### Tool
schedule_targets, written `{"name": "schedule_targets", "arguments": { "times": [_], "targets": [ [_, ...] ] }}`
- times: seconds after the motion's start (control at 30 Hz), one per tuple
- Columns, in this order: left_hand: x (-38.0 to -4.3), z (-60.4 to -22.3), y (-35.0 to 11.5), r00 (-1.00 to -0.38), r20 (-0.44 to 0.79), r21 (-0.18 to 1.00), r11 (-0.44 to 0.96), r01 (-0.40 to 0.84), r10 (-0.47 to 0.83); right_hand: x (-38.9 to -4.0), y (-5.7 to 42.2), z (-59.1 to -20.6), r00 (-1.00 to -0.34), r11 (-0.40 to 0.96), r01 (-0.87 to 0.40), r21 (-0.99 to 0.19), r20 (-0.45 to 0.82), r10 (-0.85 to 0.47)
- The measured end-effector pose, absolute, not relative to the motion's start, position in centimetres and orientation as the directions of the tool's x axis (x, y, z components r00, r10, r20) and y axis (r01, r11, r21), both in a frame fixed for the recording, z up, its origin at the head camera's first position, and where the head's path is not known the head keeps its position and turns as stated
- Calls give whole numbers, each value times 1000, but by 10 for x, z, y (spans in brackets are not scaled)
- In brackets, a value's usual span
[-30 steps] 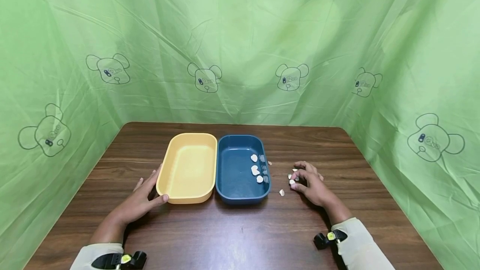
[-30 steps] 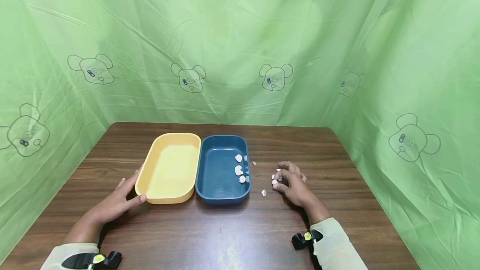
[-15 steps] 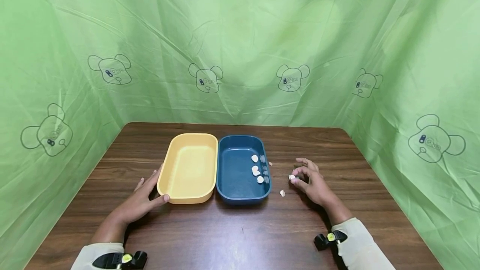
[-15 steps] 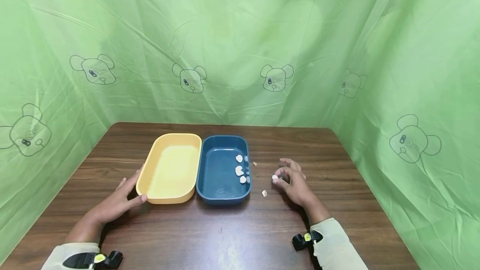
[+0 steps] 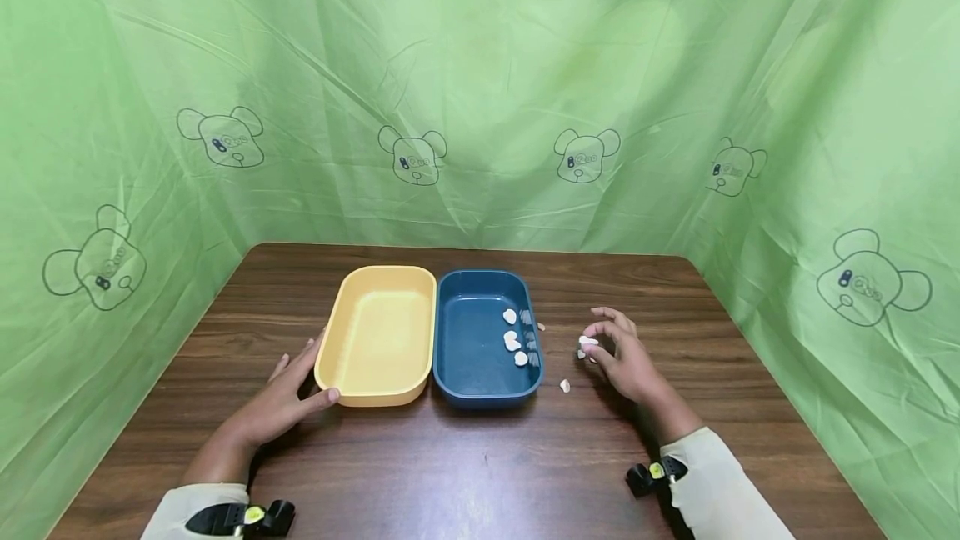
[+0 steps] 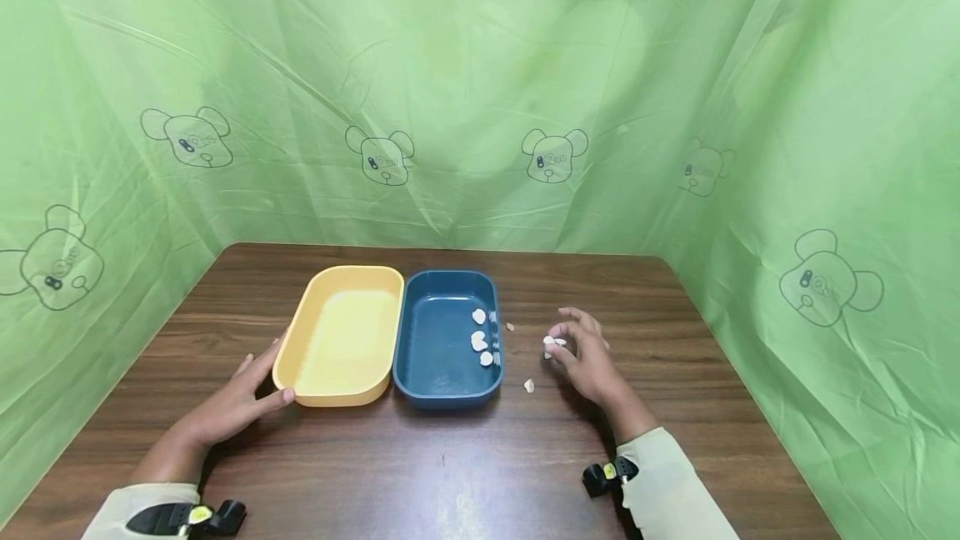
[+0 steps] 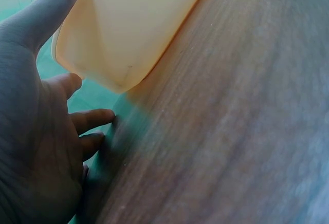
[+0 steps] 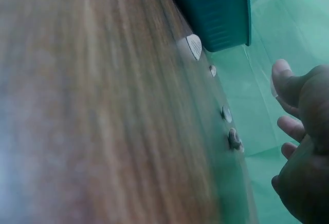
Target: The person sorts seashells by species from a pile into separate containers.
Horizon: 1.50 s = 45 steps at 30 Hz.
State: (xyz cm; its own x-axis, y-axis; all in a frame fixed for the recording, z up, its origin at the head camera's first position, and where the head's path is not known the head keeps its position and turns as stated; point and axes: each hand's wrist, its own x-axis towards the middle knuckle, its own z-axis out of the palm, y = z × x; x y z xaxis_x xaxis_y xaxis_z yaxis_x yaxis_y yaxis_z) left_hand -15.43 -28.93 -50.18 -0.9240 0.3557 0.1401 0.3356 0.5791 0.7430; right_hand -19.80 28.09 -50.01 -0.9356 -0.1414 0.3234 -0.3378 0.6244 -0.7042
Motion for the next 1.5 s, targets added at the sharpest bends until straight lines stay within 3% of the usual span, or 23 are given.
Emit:
{"name": "schedule_targets", "arguments": {
  "times": [1.5],
  "targets": [
    [-154,-503,-290,-922,151,727,592,347,356,-208,198,-460,-928,524,-372,-766,314,-200]
  ]
}}
